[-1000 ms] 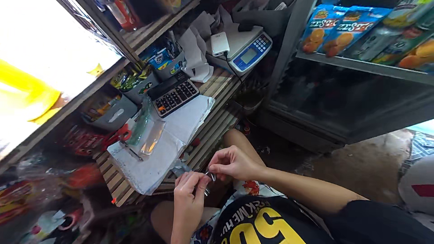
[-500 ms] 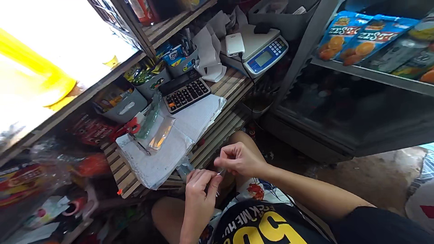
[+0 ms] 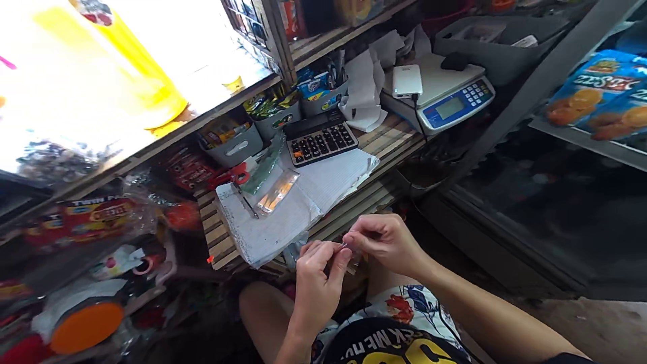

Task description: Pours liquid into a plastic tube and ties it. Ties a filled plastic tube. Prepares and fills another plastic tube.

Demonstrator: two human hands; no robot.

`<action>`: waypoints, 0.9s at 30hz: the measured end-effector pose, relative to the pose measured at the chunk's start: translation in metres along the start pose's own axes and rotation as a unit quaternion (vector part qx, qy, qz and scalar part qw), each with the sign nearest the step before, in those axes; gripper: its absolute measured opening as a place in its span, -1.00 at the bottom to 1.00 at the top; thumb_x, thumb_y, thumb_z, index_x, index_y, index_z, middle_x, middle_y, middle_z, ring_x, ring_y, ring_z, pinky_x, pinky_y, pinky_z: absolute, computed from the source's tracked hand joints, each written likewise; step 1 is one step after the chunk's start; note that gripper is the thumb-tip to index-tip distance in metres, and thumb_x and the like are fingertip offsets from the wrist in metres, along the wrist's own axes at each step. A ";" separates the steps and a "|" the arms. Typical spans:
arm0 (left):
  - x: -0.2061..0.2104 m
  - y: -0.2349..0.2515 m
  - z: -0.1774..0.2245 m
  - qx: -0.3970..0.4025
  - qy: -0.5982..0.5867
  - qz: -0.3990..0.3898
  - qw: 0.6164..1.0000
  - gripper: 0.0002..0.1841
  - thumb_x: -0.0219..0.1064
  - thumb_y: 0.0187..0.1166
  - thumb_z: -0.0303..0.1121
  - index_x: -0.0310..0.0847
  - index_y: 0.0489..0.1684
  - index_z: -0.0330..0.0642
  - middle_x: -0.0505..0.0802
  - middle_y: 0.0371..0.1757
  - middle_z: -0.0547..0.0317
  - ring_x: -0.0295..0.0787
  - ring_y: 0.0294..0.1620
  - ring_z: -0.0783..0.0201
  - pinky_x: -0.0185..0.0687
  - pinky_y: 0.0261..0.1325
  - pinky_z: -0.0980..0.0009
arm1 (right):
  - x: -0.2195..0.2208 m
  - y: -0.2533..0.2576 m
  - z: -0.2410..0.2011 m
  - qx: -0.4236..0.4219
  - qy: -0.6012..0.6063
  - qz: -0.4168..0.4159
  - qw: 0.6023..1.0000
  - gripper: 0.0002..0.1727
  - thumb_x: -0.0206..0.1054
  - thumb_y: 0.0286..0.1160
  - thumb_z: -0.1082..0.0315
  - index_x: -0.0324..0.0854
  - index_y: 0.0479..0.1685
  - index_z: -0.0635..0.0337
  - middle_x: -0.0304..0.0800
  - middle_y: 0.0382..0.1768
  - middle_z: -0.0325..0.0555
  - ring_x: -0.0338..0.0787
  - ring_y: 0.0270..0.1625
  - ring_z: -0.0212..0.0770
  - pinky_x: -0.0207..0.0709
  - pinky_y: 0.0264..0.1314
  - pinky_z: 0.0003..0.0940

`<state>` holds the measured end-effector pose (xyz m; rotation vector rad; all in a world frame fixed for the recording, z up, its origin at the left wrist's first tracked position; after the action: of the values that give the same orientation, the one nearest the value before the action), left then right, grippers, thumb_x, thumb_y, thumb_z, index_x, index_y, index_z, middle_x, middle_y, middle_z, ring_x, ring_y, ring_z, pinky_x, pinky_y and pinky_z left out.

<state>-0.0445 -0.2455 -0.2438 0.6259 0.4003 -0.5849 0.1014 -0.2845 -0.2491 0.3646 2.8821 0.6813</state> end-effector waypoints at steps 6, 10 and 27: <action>-0.006 0.005 -0.006 -0.023 -0.022 0.055 0.998 -0.77 0.29 0.70 -0.25 0.83 -0.25 -0.14 0.87 -0.31 0.39 0.77 -0.20 0.52 0.63 0.21 0.36 | 0.014 -0.003 0.026 0.213 0.272 -0.012 0.938 -0.31 0.58 0.38 0.11 0.53 0.50 0.21 0.76 0.25 -0.13 0.76 0.29 -0.22 0.66 0.40 -0.24; 0.006 0.009 -0.005 -0.026 -0.062 0.002 0.998 -0.80 0.31 0.68 -0.32 0.83 -0.16 -0.24 0.91 -0.22 0.26 0.82 -0.13 0.47 0.72 0.16 0.40 | 0.007 -0.006 0.031 0.194 0.262 0.147 0.934 -0.88 0.38 0.55 0.45 0.85 -0.16 0.18 0.92 -0.20 -0.22 0.87 -0.10 -0.38 0.76 0.10 -0.42; -0.212 0.362 -0.066 -0.104 0.044 0.225 0.968 -0.05 0.51 0.50 -0.26 -0.05 0.83 -0.41 0.27 0.74 -0.49 0.17 0.75 -0.38 0.18 0.71 -0.22 | -0.053 0.081 -0.024 -0.003 0.139 0.103 0.985 -0.89 0.41 0.53 0.38 0.79 -0.08 0.06 0.89 -0.21 -0.33 0.87 -0.13 -0.42 0.76 0.07 -0.52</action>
<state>0.0051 0.1175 -0.0290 0.5195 0.3815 -0.0800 0.1631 -0.2385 -0.1852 0.6201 3.1327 0.8347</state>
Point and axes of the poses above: each hand's wrist, its own y-axis towards the middle knuckle, its own x-axis out of the palm, z = x × y, the point moved 9 cm from there along y, towards the middle knuckle
